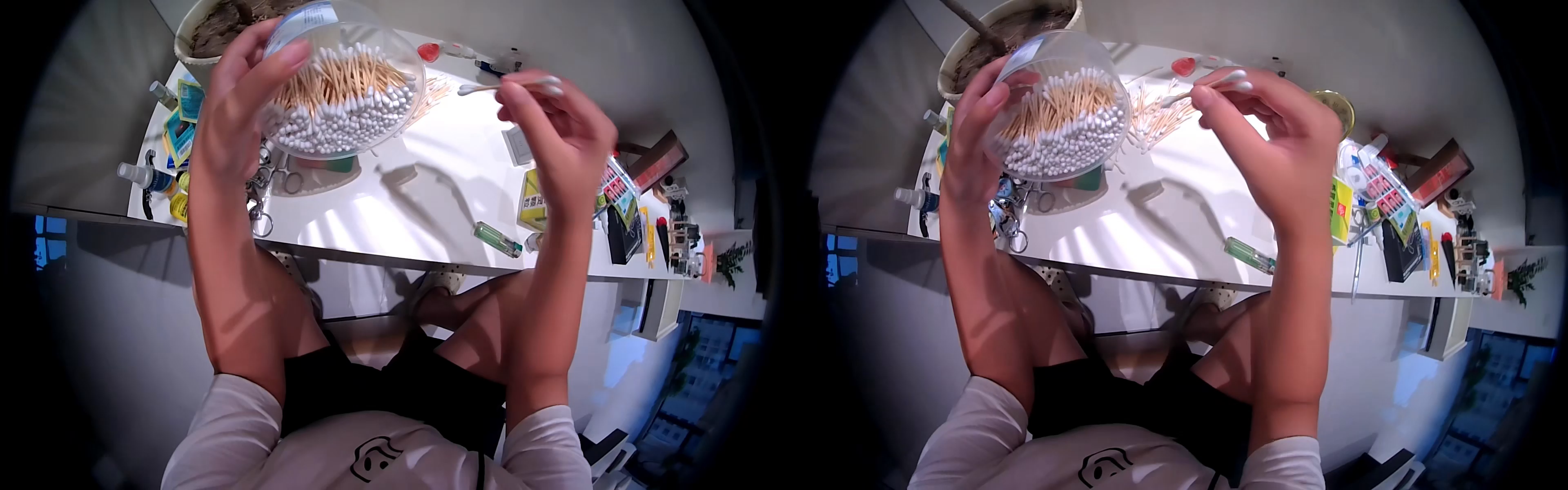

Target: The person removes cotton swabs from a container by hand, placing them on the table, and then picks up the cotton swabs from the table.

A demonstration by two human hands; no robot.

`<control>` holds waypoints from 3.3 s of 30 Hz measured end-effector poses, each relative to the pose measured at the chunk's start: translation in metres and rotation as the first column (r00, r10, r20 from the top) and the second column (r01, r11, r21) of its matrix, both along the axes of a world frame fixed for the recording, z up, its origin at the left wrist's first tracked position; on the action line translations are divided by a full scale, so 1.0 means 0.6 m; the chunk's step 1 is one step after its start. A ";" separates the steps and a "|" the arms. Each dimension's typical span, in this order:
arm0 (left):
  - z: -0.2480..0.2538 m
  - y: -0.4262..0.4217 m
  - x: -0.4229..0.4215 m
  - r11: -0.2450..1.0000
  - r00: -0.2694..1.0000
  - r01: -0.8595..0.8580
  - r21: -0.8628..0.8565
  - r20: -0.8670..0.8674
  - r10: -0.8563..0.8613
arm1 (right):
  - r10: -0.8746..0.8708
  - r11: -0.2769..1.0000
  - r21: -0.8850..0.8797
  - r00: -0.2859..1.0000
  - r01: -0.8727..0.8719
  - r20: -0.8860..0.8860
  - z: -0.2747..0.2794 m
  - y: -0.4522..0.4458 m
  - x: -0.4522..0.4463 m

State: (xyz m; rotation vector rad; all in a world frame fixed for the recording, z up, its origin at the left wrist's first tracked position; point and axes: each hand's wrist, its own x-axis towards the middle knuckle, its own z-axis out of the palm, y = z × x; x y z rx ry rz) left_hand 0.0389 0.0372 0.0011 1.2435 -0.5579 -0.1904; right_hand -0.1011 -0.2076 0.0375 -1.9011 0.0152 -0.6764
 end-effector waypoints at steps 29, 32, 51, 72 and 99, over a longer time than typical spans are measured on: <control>-0.006 -0.023 -0.016 0.973 0.991 0.130 0.191 0.004 -0.133 | 0.050 0.630 -0.763 0.973 0.145 0.226 -0.034 0.134 0.062; -0.008 -0.025 -0.015 0.977 0.995 0.094 0.192 0.022 -0.100 | 0.056 0.622 -0.774 0.978 0.121 0.199 -0.026 0.134 0.059; -0.009 -0.002 0.004 0.985 1.000 -0.024 0.171 0.003 0.024 | 0.324 0.699 -0.702 0.935 -0.136 0.142 0.006 0.110 0.044; 0.000 0.033 0.012 0.990 0.998 -0.056 0.131 -0.022 0.059 | -0.103 0.842 -0.531 0.994 0.097 0.019 -0.138 0.002 0.093; -0.002 0.089 0.034 0.994 1.000 0.003 0.109 0.004 -0.003 | -0.318 0.576 -0.781 0.815 -0.240 -0.485 -0.174 -0.045 0.072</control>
